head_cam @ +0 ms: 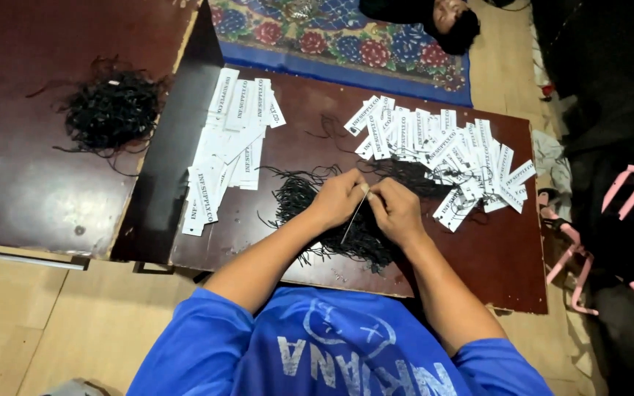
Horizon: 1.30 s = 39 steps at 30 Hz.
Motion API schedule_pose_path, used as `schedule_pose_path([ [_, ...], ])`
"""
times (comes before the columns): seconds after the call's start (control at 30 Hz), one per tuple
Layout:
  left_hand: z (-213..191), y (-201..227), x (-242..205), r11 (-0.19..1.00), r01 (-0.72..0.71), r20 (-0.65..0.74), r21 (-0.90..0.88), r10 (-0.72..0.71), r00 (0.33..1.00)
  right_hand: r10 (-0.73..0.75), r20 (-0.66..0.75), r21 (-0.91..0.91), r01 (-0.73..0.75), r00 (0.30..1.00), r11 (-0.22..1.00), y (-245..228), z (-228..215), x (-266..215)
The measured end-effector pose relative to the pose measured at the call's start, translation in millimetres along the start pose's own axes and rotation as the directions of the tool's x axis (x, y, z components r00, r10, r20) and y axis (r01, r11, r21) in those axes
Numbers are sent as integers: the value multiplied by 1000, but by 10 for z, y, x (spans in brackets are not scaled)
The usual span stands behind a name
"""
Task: Attaching thin black strings to paper garment tags by threading them through pre-punched holes.
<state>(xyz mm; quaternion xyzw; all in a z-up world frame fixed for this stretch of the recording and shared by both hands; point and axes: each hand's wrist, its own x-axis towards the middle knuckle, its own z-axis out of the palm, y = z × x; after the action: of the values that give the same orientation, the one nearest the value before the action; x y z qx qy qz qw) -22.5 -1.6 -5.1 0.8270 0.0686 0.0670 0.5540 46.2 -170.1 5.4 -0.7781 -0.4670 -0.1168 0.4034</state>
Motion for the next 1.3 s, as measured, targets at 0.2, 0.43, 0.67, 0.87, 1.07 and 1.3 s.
schedule_pose_path([
  [0.2,75,-91,-44,959,114,58,-258,-103,993,33,-11,10,-33,999,999,117,74,-141],
  [0.43,-142,112,143,943,148,140,-298,-110,984,42,52,41,-44,998,998,149,-6,57],
  [0.67,-29,-34,149,984,-18,57,-178,28,998,84,31,126,-87,996,988,145,-22,63],
  [0.87,11,-137,50,974,13,112,-226,13,994,64,42,128,-69,997,989,102,-25,-44],
  [1.07,-63,-85,65,989,-38,119,-146,56,991,27,33,155,-32,999,987,96,-11,-19],
  [1.3,-65,-65,34,983,-76,99,-164,93,991,24,48,194,-33,999,980,110,-6,-19],
])
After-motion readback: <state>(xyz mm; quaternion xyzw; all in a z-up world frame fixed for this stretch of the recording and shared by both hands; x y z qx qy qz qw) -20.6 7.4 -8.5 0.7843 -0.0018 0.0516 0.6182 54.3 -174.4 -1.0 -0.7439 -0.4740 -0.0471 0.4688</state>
